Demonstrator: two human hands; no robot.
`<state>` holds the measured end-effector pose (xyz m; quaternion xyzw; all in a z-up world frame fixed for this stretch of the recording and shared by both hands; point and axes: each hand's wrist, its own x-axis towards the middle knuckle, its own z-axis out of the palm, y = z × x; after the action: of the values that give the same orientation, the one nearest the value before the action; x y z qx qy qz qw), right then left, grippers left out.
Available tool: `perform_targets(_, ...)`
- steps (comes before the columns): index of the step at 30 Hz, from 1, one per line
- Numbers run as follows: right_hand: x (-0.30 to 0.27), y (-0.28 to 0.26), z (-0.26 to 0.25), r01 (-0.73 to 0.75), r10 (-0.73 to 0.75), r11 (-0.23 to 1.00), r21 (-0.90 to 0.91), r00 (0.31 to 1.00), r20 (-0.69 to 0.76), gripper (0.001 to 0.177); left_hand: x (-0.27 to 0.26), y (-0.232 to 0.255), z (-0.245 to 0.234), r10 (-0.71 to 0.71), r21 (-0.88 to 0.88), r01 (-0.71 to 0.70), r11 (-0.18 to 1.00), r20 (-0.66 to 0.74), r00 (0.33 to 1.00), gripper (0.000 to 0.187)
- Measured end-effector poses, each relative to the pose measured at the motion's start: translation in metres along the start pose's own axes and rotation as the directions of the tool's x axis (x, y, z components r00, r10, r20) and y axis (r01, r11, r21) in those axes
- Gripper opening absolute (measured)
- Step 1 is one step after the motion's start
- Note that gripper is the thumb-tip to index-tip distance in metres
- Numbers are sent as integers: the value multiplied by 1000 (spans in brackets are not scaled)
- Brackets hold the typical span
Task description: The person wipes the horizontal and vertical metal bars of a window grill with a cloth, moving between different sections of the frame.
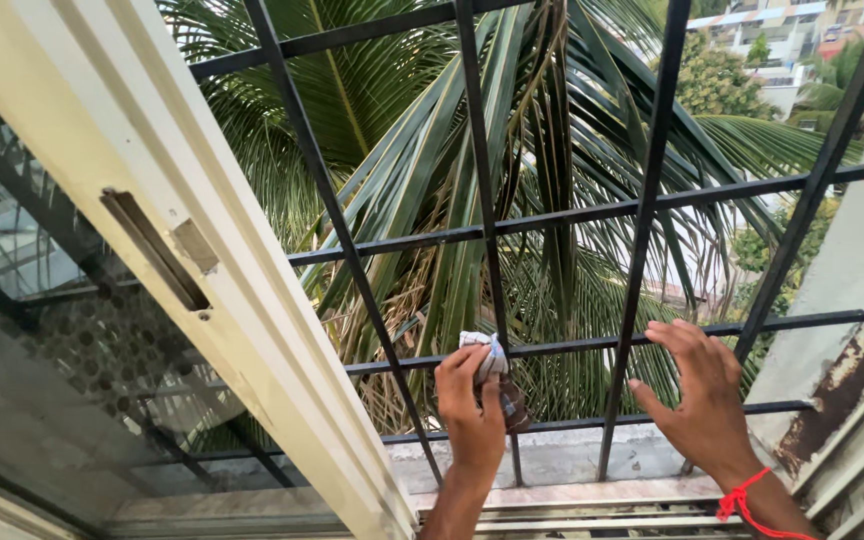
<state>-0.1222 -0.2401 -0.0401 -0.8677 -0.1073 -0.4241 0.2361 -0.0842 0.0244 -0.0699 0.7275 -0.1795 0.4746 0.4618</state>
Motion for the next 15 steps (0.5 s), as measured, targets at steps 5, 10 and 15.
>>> perform_targets(5, -2, 2, 2, -5, 6, 1000, 7, 1000, -8, 70, 7, -24, -30, 9, 123, 6, 992, -119, 993, 33)
perform_targets(10, 0, 5, 2, -2, 2, 1000, 1, 1000, 15, 71, -4, -22, -13, 6, 165, 28, 986, -202, 979, 32)
perform_targets(15, 0, 3, -1, -9, 9, 1000, 12, 1000, 26, 71, -14, -5, 13, 25, 24, -23, 999, -60, 998, 34)
